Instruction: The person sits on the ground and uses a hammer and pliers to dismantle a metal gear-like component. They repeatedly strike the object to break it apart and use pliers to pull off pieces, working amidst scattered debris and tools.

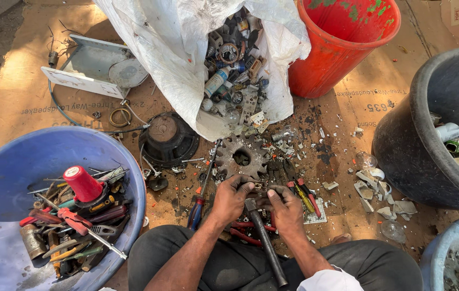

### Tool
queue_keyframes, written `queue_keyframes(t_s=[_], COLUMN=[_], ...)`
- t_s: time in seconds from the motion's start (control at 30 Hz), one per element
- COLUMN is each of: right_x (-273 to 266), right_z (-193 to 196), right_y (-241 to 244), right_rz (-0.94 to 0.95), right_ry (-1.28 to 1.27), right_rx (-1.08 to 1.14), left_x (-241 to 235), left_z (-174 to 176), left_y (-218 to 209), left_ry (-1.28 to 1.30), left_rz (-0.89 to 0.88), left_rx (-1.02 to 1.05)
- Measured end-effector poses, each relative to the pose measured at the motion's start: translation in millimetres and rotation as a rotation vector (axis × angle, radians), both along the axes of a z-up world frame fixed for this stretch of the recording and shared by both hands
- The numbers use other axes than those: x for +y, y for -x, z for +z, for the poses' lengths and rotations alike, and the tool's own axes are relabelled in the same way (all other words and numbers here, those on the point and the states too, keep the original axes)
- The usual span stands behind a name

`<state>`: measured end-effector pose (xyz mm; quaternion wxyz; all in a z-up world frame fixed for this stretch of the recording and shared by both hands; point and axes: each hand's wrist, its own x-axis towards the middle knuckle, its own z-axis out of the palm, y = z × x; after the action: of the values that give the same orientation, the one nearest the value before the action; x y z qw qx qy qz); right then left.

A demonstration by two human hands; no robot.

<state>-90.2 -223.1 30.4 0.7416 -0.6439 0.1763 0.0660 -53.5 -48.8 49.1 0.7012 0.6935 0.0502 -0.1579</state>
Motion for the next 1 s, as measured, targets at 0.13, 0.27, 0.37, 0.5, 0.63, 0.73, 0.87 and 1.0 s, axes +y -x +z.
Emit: queue_keyframes(t_s=[0.13, 0.27, 0.37, 0.5, 0.63, 0.73, 0.87, 1.0], right_x=[-4, -5, -6, -3, -4, -5, -7, -4], right_z=[-8, -13, -12, -7, -5, -7, -12, -15], right_y=[-2, -3, 1, 0, -2, -3, 1, 0], right_rz=[-0.020, -0.079, -0.022, -0.046, -0.031, -0.029, -0.019, 0.023], right_ry=[-0.236, -0.389, -0.314, -0.165, -0.112, -0.130, -0.098, -0.002], right_rx=[0.081, 0.045, 0.025, -0.011, 0.084, 0.081, -0.181, -0.102], left_x=[1, 3, 3, 0, -5, -5, -2, 7], left_z=[-1, 4, 7, 9, 8, 5, -2, -5], left_y=[2, 1, 2, 0, 0, 2, -4, -10], left_ry=[-0.145, -0.155, -0.169, -0.042, -0.037, -0.192, 0.000, 0.183], left_rz=[-0.066, -0.075, -0.071, -0.015, -0.004, -0.023, -0.073, -0.090], left_rx=[-0.066, -0.064, -0.040, 0.013, 0.069, -0.058, 0.049, 0.154])
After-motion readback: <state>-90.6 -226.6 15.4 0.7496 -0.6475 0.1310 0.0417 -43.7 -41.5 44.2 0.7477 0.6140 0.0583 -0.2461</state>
